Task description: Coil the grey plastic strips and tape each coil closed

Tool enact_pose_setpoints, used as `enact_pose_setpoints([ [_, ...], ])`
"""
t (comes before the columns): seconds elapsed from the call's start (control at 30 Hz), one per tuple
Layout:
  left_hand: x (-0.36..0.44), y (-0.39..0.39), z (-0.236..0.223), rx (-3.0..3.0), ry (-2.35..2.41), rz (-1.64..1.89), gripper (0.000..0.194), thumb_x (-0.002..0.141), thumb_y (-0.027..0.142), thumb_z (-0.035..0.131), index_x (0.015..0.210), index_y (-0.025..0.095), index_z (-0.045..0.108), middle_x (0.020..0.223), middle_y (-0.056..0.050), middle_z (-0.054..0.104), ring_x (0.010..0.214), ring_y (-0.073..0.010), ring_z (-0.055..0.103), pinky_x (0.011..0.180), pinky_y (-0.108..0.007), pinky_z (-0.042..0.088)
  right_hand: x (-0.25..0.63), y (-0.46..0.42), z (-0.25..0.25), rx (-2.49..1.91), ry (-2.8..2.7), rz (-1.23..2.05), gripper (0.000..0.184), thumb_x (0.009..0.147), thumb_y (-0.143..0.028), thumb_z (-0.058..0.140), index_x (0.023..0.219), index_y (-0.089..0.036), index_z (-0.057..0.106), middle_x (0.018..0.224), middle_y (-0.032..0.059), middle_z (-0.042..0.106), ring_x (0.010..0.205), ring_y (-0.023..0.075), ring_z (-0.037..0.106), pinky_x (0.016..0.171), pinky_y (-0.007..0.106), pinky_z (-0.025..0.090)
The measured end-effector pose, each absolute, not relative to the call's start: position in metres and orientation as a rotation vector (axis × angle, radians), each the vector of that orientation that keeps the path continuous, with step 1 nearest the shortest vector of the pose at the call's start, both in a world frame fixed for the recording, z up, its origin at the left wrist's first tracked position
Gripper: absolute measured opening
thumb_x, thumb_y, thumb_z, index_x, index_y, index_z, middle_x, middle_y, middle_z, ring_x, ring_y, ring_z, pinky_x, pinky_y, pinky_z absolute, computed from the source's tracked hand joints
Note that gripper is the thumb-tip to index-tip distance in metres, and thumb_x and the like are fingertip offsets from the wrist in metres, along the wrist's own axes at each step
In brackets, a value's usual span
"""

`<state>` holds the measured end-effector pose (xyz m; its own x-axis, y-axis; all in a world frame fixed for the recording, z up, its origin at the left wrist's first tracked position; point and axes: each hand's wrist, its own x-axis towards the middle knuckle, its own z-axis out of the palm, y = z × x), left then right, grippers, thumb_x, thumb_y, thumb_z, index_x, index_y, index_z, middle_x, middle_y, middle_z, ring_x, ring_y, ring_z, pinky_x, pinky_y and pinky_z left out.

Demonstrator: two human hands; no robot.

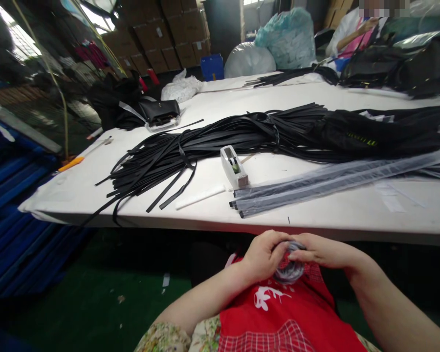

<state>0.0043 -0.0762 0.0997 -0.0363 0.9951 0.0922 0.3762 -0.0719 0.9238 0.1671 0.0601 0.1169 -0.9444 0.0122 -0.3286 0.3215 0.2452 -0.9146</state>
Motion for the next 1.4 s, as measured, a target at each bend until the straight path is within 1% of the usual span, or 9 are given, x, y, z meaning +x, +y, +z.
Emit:
enact_pose_setpoints([
  [0.3,0.004,-0.105,0.086,1.350,1.553,0.950,0.028,0.093,0.031,0.047,0.102,0.017,0.069,0.099,-0.008,0.073,0.091,-0.0181,0.066,0.086,-0.029,0.050,0.155,0.043,0.092,0.142,2.134,-1.797,0.053,0.089,-0.059,0.054,0.113,-0.013,0.067,0.104,0.0081,0.069,0.093,0.0246,0.063,0.084,0.031,0.050],
  [0.53,0.002,-0.109,0.086,1.263,1.580,0.953,0.025,0.089,0.029,0.055,0.106,0.019,0.071,0.105,-0.006,0.073,0.097,-0.0185,0.066,0.090,-0.029,0.049,0.144,0.037,0.081,0.147,2.084,-1.810,0.052,0.089,-0.059,0.054,0.113,-0.015,0.067,0.104,0.0062,0.069,0.095,0.0244,0.062,0.084,0.030,0.047],
  [0.6,0.002,-0.110,0.085,1.244,1.598,0.953,0.024,0.087,0.028,0.057,0.104,0.019,0.072,0.104,-0.006,0.074,0.096,-0.0187,0.067,0.089,-0.029,0.049,0.140,0.041,0.083,0.181,2.079,-1.772,0.051,0.086,-0.059,0.058,0.109,-0.015,0.069,0.100,0.0054,0.069,0.090,0.0223,0.062,0.079,0.027,0.047],
  [0.7,0.000,-0.112,0.085,1.243,1.602,0.945,0.025,0.087,0.029,0.056,0.103,0.019,0.073,0.103,-0.006,0.074,0.095,-0.0190,0.067,0.088,-0.029,0.049,0.132,0.056,0.094,0.325,2.150,-1.639,0.049,0.077,-0.057,0.070,0.099,-0.013,0.068,0.079,0.0017,0.065,0.071,0.0159,0.057,0.063,0.023,0.042],
  [0.83,-0.005,-0.115,0.087,1.196,1.572,0.940,0.027,0.089,0.031,0.054,0.106,0.020,0.072,0.105,-0.005,0.074,0.098,-0.0182,0.067,0.091,-0.029,0.049,0.113,0.075,0.115,0.512,2.210,-1.689,0.034,0.084,-0.046,0.064,0.099,-0.015,0.065,0.073,-0.0005,0.062,0.064,0.0124,0.053,0.056,0.021,0.038],
  [1.1,-0.007,-0.119,0.076,1.035,1.517,0.983,0.029,0.091,0.035,0.049,0.105,0.019,0.070,0.102,-0.005,0.073,0.093,-0.0192,0.066,0.087,-0.031,0.051,0.086,0.065,0.106,0.522,2.403,-1.596,0.021,0.086,-0.035,0.059,0.092,-0.017,0.068,0.081,0.0012,0.069,0.072,0.0150,0.060,0.064,0.023,0.045],
  [1.23,-0.004,-0.120,0.068,0.972,1.594,0.959,0.026,0.088,0.035,0.053,0.103,0.022,0.071,0.098,-0.003,0.072,0.094,-0.0197,0.064,0.087,-0.031,0.051,0.055,0.104,0.104,0.761,2.746,-1.155,0.026,0.093,-0.035,0.049,0.089,-0.017,0.068,0.080,0.0025,0.072,0.074,0.0160,0.064,0.069,0.025,0.048],
  [1.33,-0.004,-0.120,0.066,1.019,1.567,0.927,0.029,0.087,0.040,0.053,0.102,0.023,0.071,0.098,-0.003,0.072,0.093,-0.0201,0.063,0.086,-0.031,0.051,0.009,0.157,0.105,1.021,2.907,-0.820,0.029,0.096,-0.029,0.044,0.102,-0.014,0.068,0.103,0.0112,0.072,0.094,0.0215,0.064,0.087,0.033,0.047],
  [1.4,-0.003,-0.120,0.063,1.043,1.566,0.908,0.032,0.085,0.044,0.055,0.102,0.023,0.072,0.099,-0.004,0.072,0.090,-0.0208,0.064,0.084,-0.032,0.051,-0.025,0.188,0.102,1.092,2.958,-0.676,0.028,0.096,-0.025,0.047,0.115,-0.012,0.063,0.123,0.0166,0.064,0.113,0.0252,0.058,0.099,0.039,0.042],
])
